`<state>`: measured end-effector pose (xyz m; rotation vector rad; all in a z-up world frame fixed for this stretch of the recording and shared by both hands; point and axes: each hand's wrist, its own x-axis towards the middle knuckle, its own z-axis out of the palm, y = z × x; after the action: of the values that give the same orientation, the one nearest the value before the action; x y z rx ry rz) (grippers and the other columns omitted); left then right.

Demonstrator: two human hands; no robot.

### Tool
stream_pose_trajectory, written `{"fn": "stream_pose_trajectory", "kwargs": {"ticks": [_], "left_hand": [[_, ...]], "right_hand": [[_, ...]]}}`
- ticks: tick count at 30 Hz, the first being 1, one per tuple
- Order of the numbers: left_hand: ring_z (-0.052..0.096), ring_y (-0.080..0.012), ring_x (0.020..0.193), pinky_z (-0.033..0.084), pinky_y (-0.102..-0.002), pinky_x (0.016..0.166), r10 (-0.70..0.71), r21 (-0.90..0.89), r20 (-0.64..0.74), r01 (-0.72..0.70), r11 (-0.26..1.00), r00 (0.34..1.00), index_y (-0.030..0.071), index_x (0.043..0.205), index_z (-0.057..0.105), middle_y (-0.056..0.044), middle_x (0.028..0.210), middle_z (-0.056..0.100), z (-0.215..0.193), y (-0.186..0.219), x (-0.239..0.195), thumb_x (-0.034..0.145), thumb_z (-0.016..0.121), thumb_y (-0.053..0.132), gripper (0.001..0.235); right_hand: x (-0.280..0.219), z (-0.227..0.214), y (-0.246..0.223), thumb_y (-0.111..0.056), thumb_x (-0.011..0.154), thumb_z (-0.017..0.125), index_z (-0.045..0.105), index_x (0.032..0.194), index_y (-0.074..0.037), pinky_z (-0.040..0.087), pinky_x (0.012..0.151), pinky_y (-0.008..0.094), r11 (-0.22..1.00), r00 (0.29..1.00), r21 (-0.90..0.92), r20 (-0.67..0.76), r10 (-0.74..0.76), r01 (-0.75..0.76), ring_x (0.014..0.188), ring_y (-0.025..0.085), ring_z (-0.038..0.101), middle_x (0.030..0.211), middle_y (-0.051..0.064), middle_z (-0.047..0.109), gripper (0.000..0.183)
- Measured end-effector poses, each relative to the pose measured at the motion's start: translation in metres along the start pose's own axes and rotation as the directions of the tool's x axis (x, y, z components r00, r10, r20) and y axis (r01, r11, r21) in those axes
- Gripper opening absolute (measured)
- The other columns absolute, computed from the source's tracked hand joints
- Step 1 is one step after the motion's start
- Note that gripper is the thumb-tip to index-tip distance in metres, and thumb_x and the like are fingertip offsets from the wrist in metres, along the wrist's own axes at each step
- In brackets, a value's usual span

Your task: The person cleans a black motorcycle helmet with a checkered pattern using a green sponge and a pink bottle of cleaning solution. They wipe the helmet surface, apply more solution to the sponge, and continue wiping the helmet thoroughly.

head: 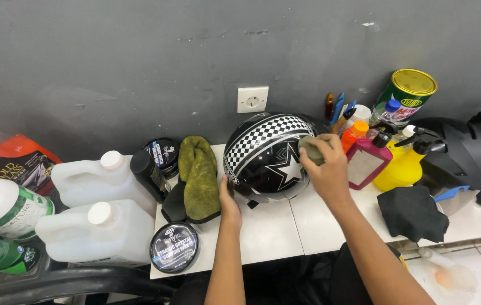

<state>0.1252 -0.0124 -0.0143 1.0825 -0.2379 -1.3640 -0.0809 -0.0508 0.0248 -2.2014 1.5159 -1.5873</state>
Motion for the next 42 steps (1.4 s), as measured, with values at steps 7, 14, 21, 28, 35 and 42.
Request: {"fn": "stream_pose_trajectory", "kwargs": {"ticks": [7, 14, 21, 28, 35, 42], "left_hand": [[0.051, -0.0293, 0.132, 0.037, -0.043, 0.113, -0.037, 0.043, -0.048, 0.04, 0.998, 0.998, 0.009, 0.14, 0.054, -0.013, 0.138, 0.056, -0.006, -0.004, 0.013, 0.09, 0.057, 0.06, 0.072], [0.046, -0.0363, 0.139, 0.032, -0.054, 0.116, -0.044, 0.153, -0.036, 0.049, 0.987, 0.998, 0.007, 0.149, 0.042, -0.018, 0.151, 0.046, -0.002, -0.007, 0.009, 0.093, 0.045, 0.073, 0.087], [0.041, -0.0373, 0.14, 0.026, -0.06, 0.117, -0.052, -0.06, -0.106, 0.045, 0.997, 0.993, 0.011, 0.142, 0.044, -0.015, 0.143, 0.043, 0.016, -0.008, -0.01, 0.086, 0.049, 0.08, 0.089], [0.049, -0.0272, 0.128, 0.031, -0.061, 0.112, -0.059, -0.162, -0.165, 0.031, 0.986, 0.984, 0.019, 0.126, 0.051, -0.007, 0.127, 0.046, -0.01, -0.054, 0.041, 0.094, 0.049, 0.074, 0.063], [0.041, -0.0319, 0.144, 0.033, -0.049, 0.119, -0.014, 0.021, -0.253, 0.02, 1.0, 0.967, 0.007, 0.151, 0.044, -0.017, 0.154, 0.044, -0.006, -0.024, 0.007, 0.095, 0.047, 0.073, 0.087], [0.066, -0.0327, 0.093, 0.055, -0.046, 0.079, -0.036, -0.064, -0.396, 0.011, 0.998, 0.917, 0.002, 0.127, 0.057, -0.022, 0.11, 0.064, -0.014, -0.028, 0.007, 0.086, 0.058, 0.077, 0.086]], "right_hand": [[-0.015, 0.025, -0.027, -0.015, 0.09, 0.078, 0.078, 0.096, -0.006, 0.061, 0.081, 0.038, 0.988, 0.983, 0.064, 0.111, -0.146, 0.139, 0.088, 0.029, 0.073, 0.098, 0.011, 0.067, 0.01], [-0.002, 0.023, 0.002, -0.012, 0.098, 0.07, 0.072, 0.097, 0.002, 0.059, 0.08, 0.043, 0.996, 0.994, 0.088, -0.106, 0.035, -0.026, 0.092, 0.032, 0.069, 0.101, 0.016, 0.063, 0.014], [-0.002, 0.01, -0.02, -0.01, 0.093, 0.074, 0.075, 0.092, -0.003, 0.059, 0.076, 0.039, 0.989, 0.993, 0.099, -0.033, -0.111, 0.114, 0.087, 0.031, 0.071, 0.096, 0.013, 0.066, 0.007], [0.007, -0.007, -0.015, -0.013, 0.093, 0.075, 0.076, 0.092, -0.004, 0.057, 0.077, 0.038, 0.977, 1.0, 0.213, -0.026, -0.004, 0.01, 0.085, 0.027, 0.071, 0.093, 0.012, 0.068, 0.009], [0.002, -0.019, -0.011, -0.014, 0.086, 0.08, 0.078, 0.095, -0.008, 0.053, 0.087, 0.038, 0.945, 0.993, 0.325, 0.114, 0.011, -0.047, 0.09, 0.025, 0.071, 0.098, 0.009, 0.072, 0.011], [-0.002, -0.001, 0.018, -0.003, 0.091, 0.069, 0.074, 0.093, -0.005, 0.052, 0.06, 0.028, 0.822, 0.926, 0.438, 0.076, 0.369, -0.363, 0.066, 0.014, 0.062, 0.092, 0.009, 0.071, 0.005]]}}
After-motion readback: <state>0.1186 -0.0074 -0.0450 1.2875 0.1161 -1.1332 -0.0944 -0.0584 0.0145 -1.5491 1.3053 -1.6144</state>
